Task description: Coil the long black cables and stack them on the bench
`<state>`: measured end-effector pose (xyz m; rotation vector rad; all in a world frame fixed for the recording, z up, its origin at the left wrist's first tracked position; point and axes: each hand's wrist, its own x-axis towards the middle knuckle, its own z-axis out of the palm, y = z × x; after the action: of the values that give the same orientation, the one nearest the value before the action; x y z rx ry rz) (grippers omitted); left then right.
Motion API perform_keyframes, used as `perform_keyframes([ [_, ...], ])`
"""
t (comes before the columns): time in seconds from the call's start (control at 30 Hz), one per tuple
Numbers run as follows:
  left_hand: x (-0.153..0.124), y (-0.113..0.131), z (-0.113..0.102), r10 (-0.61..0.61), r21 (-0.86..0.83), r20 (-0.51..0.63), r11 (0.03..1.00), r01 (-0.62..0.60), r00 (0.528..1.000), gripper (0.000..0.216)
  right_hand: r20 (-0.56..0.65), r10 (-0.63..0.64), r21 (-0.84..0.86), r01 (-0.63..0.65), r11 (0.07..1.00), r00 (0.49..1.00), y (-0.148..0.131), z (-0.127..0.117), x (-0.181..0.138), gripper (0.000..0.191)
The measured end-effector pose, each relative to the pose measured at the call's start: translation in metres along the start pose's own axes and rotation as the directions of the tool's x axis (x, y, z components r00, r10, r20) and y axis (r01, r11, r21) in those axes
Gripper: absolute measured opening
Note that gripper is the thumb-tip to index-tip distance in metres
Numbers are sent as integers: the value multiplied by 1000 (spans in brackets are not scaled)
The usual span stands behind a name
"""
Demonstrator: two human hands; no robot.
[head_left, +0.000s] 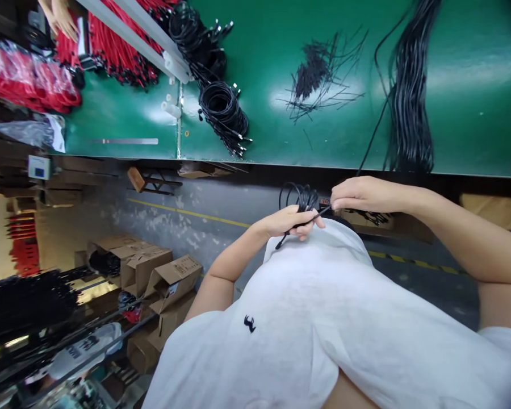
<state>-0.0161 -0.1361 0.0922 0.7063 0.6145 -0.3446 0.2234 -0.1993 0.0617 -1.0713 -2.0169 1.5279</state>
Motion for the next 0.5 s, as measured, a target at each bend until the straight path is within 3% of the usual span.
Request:
perform_keyframes([
  [0.17, 12, -3, 1, -55, -64, 99, 996, 62, 994, 53, -47, -13, 27, 15, 1000, 999, 12, 6, 2, 42],
  [0.23, 12, -2, 4, -56, -130, 117, 989, 71, 992, 49, -80, -24, -3, 24, 1000, 996, 35, 3, 3, 40],
  [0.3, 6, 3, 8, -14, -191, 120, 981, 37, 993, 44, -193, 74, -101, -95, 990, 978, 71, -10, -7, 35],
  [0.37, -4, 10, 12, 53, -240, 91, 970, -30, 994, 40, -364, 243, -208, -333, 920, 899, 108, -37, -30, 31],
  [0.43, -14, 17, 17, 109, -275, 42, 957, -94, 993, 36, -526, 383, -229, -560, 796, 760, 130, -74, -62, 32],
  [0.5, -22, 24, 22, 144, -286, 27, 949, -130, 989, 36, -661, 439, -148, -679, 719, 609, 129, -113, -96, 45],
])
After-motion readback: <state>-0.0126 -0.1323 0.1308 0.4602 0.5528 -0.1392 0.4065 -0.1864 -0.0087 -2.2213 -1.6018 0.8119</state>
